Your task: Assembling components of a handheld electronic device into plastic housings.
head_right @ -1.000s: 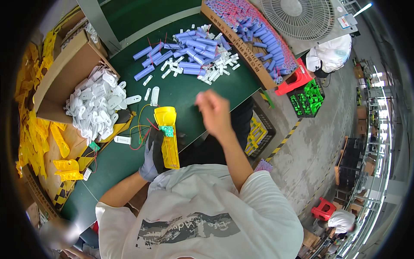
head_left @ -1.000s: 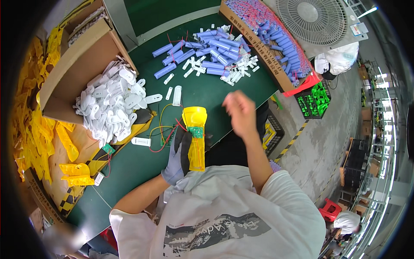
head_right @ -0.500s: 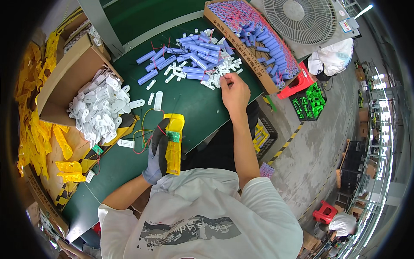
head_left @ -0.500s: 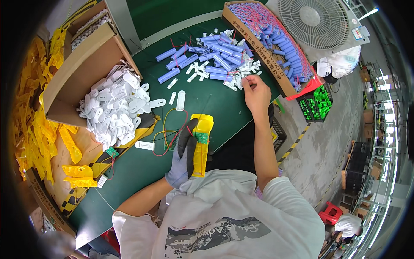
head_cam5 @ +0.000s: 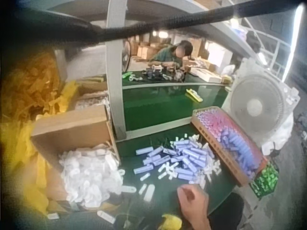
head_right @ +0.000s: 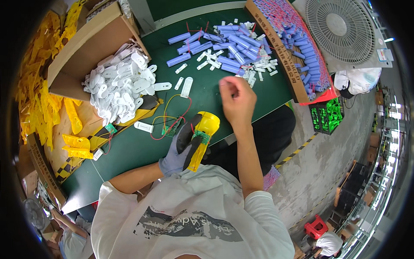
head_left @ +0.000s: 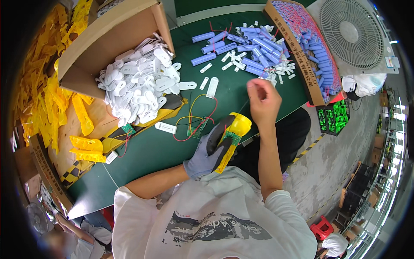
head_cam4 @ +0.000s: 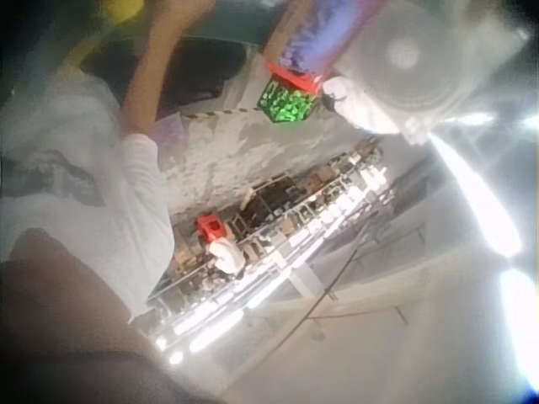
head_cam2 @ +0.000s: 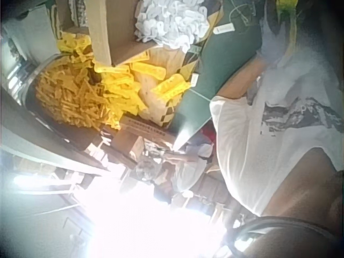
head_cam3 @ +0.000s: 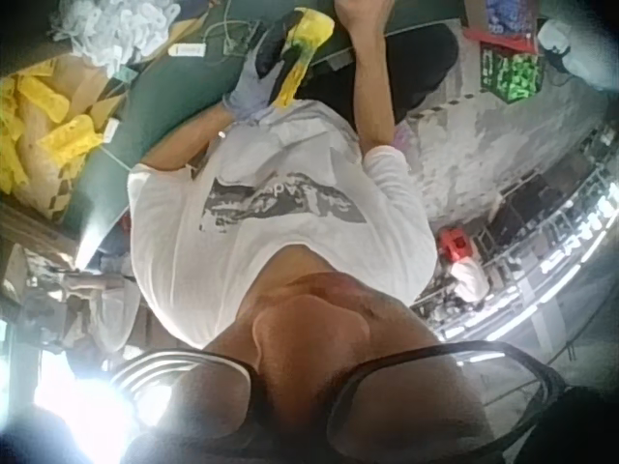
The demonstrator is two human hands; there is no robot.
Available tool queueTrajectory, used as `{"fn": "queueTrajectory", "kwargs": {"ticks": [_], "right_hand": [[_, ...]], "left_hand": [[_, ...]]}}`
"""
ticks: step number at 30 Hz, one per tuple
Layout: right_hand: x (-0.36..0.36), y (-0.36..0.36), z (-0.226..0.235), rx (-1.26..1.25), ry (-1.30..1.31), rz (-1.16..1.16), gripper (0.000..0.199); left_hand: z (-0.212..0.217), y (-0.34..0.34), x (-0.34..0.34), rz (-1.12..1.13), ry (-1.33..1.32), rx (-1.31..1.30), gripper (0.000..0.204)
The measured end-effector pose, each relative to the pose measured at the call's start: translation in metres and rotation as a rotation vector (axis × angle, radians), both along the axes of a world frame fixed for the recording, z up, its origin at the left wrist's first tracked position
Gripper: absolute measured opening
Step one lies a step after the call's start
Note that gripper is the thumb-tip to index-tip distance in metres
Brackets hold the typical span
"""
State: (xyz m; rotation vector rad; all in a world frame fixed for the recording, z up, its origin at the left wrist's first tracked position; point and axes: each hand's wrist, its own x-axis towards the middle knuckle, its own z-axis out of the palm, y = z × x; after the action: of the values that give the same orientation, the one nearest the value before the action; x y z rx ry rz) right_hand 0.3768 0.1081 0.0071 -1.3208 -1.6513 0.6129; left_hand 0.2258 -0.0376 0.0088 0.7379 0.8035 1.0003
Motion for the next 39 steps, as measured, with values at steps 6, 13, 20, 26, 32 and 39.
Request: {"fn": "queueTrajectory", "kwargs": {"ticks": [6, 13, 20, 26, 32, 39], "right_hand": [[-0.064, 0.011, 0.029, -0.148, -0.089, 0.510, 0.020], [-0.093, 0.021, 0.014, 0.090, -0.463, 0.684, 0.023], [-0.022, -0.006, 0.018, -0.213, 0.473, 0.213, 0.041], [0.039, -0.080, 0.014, -0.407, 0.648, 0.374, 0.025], [0.018, -0.112, 0.016, -0.649, 0.704, 0.608, 0.015], [0.008, -0.107, 0.003, -0.618, 0.479, 0.361, 0.016]], "left_hand": [[-0.020, -0.010, 0.005, 0.174, -0.022, 0.153, 0.047], [-0.010, -0.011, 0.009, 0.313, -0.090, -0.005, 0.043], [-0.007, 0.004, -0.004, 0.274, 0.274, 0.407, 0.047], [-0.012, 0.004, -0.006, 0.242, 0.303, 0.270, 0.039], [-0.010, 0.005, -0.002, 0.256, 0.381, 0.298, 0.031], [-0.011, 0.005, -0.002, 0.251, 0.384, 0.252, 0.036]]}}
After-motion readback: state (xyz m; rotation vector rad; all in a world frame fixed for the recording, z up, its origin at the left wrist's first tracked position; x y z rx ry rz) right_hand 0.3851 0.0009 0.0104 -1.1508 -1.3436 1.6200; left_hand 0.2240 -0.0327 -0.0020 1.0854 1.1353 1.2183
